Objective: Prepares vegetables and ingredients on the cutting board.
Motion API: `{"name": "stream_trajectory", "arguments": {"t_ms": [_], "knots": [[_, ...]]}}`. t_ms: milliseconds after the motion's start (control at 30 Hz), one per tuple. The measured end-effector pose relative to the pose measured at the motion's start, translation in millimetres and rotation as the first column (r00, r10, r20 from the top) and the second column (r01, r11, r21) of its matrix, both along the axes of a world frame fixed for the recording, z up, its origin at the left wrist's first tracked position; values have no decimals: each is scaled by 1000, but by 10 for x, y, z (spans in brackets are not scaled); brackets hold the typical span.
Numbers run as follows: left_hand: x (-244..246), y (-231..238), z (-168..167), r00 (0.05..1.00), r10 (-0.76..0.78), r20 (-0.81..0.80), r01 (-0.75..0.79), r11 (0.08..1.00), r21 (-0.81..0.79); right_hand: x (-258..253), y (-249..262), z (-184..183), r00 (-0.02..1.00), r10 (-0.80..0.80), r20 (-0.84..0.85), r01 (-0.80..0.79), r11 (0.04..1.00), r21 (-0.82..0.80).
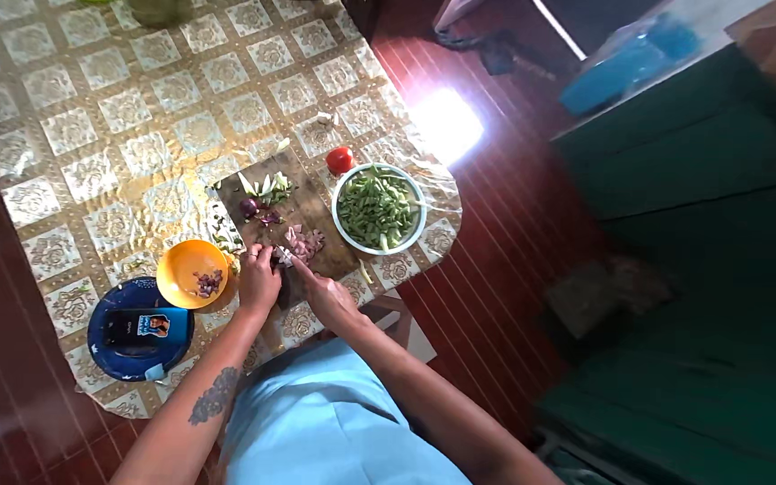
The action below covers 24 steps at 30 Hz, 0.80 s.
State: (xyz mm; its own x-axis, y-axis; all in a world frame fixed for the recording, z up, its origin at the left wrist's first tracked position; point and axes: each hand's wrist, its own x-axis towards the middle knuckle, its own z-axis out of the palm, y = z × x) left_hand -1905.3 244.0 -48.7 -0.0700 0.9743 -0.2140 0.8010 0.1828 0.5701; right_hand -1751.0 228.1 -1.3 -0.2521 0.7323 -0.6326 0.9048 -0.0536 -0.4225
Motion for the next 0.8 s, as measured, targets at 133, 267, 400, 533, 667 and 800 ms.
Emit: {"name": "stream_trajectory", "arguments": {"t_ms": [133, 267, 400, 533, 667, 800], "knots": [[-36, -43, -2, 997, 33, 76, -44, 988, 148, 140, -46, -26, 995, -53, -90, 62, 993, 101], [-80, -39, -63, 999, 43, -27, -41, 995, 89, 227, -64, -42, 997, -40, -66, 46, 996, 81], [-3, -61, -28, 999, -10, 38, 10, 1000, -2, 175, -110, -2, 996, -42, -77, 47, 996, 72], [43, -106, -70, 989, -26, 144, 8, 993, 119, 216, -162, -67, 991, -81, -106, 88, 994, 70], [73, -10, -181, 992, -96, 87, 92, 994, 51, 276, -193, -91, 989, -101, -109, 111, 989, 93], [119, 23, -336, 984, -176, 8, 173, 975, 142, 293, -199, -51, 984, -131, -118, 144, 984, 105]]}}
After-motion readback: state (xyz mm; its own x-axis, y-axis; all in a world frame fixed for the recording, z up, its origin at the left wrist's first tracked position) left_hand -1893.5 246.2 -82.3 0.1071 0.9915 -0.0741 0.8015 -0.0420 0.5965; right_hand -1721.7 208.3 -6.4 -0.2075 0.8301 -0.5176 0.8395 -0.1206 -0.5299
